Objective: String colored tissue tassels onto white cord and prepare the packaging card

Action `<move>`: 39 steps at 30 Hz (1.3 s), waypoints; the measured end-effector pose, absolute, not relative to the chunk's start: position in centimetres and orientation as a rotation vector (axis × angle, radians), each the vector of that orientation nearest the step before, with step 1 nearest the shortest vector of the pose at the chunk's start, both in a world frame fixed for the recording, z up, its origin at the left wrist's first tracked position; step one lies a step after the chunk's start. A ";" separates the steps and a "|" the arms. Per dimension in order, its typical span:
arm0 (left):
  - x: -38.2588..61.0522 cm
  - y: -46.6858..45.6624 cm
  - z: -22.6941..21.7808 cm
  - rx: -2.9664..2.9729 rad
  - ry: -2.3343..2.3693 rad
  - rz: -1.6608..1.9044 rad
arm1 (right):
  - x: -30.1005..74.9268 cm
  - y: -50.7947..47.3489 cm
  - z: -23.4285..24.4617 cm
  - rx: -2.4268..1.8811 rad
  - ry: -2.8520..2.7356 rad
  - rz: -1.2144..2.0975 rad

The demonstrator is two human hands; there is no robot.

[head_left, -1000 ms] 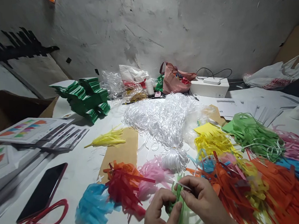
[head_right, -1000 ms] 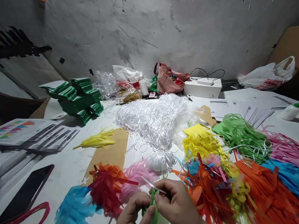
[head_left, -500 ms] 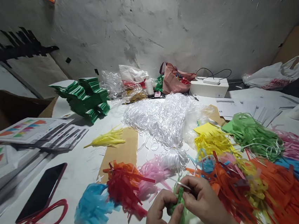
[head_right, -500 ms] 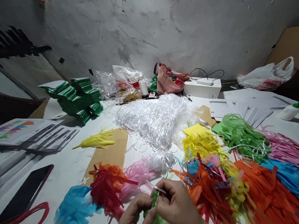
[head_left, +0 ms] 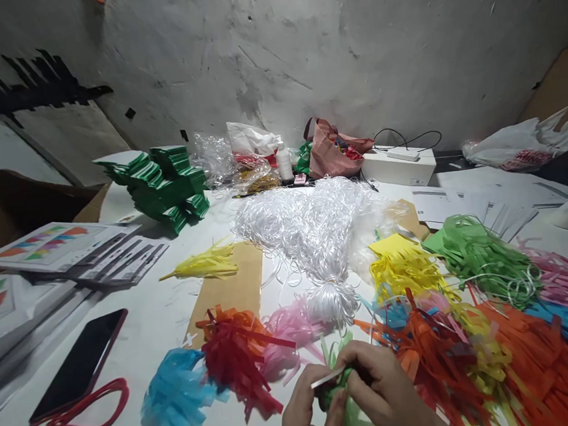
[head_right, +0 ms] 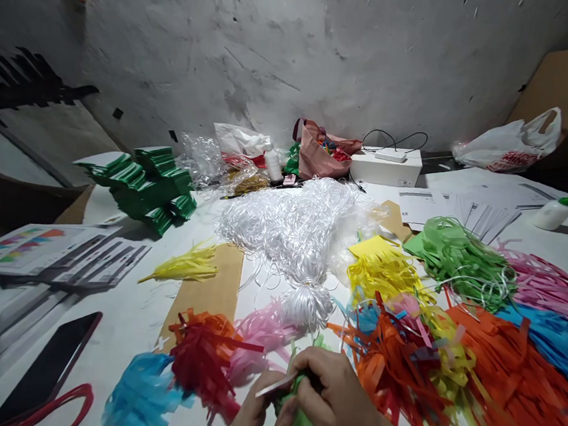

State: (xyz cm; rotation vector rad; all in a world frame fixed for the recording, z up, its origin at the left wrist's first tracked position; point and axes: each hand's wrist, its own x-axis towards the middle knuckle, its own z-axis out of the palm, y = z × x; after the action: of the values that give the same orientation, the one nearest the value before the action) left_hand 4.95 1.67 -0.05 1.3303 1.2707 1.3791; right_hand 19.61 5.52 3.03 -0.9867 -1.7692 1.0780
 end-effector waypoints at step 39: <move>5.0 2.3 0.0 0.379 1.032 1.391 | 20.1 5.0 1.6 -1.040 -1.869 0.500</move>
State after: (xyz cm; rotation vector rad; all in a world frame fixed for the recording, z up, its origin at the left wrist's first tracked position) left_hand 4.98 2.25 0.05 0.3786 1.0323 1.3908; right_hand 20.07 5.05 1.62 -1.0399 -1.8688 0.5001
